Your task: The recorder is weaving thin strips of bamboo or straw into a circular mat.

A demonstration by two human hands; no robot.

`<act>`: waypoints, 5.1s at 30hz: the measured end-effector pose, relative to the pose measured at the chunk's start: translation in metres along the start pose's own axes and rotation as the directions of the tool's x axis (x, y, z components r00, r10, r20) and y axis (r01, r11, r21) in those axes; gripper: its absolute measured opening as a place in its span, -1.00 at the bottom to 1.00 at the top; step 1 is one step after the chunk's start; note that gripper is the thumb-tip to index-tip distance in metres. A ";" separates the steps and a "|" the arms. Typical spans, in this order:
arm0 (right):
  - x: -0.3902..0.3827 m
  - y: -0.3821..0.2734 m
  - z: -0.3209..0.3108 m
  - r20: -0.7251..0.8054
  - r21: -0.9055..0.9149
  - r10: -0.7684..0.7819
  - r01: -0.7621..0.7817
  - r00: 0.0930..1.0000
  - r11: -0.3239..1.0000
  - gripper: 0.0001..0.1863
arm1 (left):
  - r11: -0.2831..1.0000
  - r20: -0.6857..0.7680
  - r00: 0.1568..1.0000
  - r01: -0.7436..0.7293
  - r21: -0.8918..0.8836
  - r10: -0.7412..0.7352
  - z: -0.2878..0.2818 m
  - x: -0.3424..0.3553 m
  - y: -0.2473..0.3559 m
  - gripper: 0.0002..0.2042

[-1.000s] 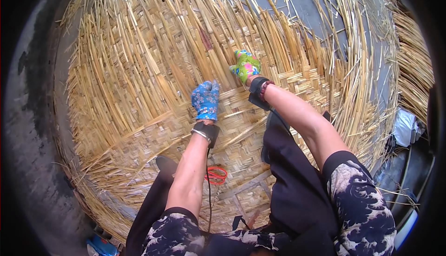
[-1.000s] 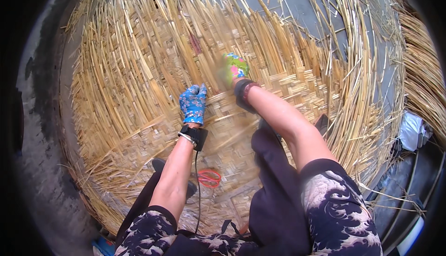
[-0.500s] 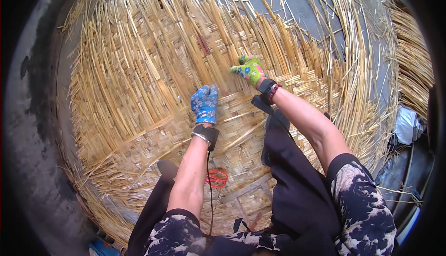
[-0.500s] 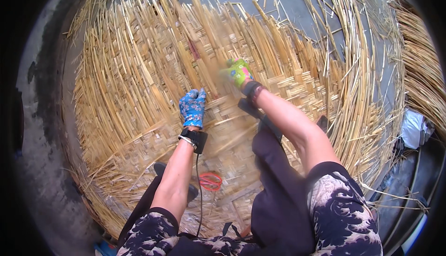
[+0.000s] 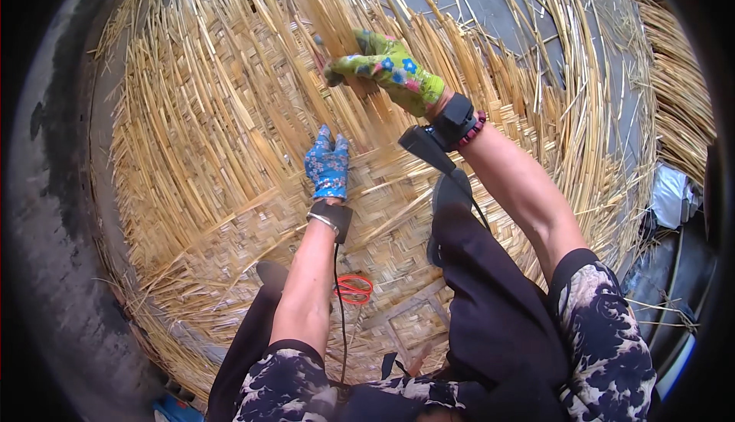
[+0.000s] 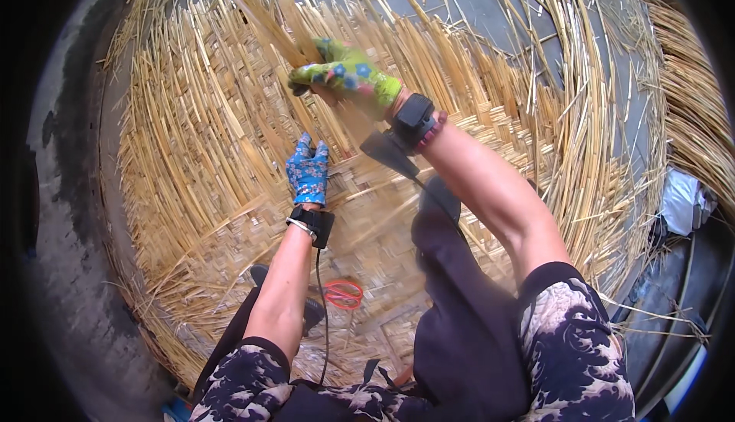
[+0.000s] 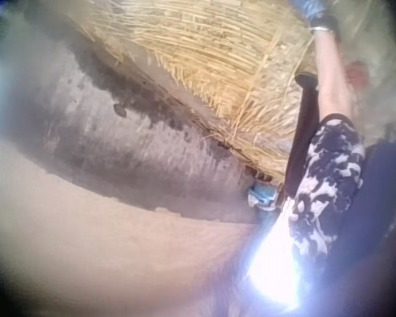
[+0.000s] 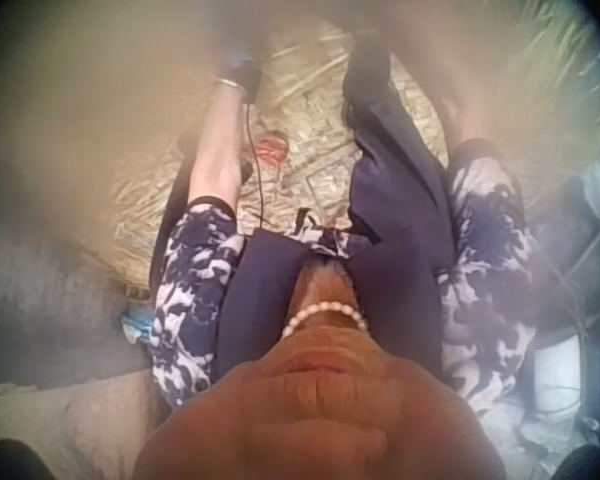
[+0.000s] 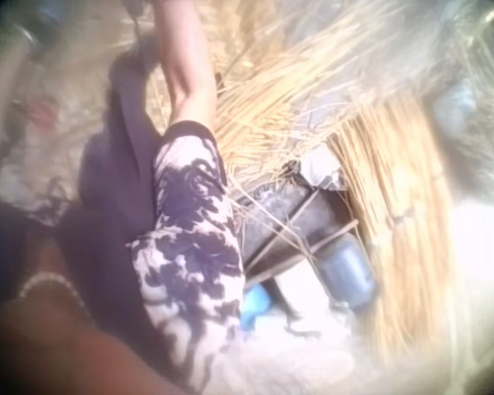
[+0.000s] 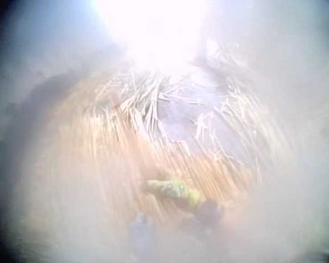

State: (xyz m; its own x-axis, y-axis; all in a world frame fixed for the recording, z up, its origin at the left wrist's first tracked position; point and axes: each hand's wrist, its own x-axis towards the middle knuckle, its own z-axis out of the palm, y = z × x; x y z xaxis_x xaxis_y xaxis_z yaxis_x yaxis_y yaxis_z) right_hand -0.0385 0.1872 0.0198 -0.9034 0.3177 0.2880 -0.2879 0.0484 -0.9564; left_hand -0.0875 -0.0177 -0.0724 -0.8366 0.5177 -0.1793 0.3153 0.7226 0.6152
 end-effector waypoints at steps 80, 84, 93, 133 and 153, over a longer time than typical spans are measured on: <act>-0.165 0.092 -0.101 -0.115 -0.302 0.106 -0.137 0.988 0.943 -0.73 | 0.915 0.430 0.818 -0.399 -0.055 0.382 0.082 0.014 0.091 -0.71; -0.193 0.057 -0.086 -0.457 0.537 0.708 -0.467 0.538 0.702 -0.75 | 0.946 0.492 0.822 -0.325 -0.008 0.287 0.084 0.015 0.088 -0.61; -0.126 0.048 -0.102 -0.120 -0.945 0.620 -0.280 0.776 0.167 -0.68 | 0.812 0.254 0.868 -0.491 0.315 0.426 0.061 -0.039 0.071 -0.28; -0.159 0.090 -0.186 -0.306 -0.808 0.383 -0.450 0.872 0.380 -0.74 | 0.934 0.285 0.941 -0.256 0.250 0.182 0.137 -0.008 0.183 -0.67; -0.194 0.061 -0.188 -0.307 0.104 0.647 -0.651 0.698 0.752 -0.70 | 0.898 0.507 0.770 -0.439 -0.020 0.388 0.145 0.005 0.171 -0.73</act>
State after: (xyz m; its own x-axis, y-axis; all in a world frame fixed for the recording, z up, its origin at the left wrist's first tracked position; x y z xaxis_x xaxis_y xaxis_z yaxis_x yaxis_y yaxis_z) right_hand 0.1789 0.3068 -0.1037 -0.7191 0.5442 -0.4321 0.3383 -0.2691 -0.9018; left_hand 0.0272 0.1748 -0.0792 -0.2946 0.9109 -0.2889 0.6415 0.4126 0.6468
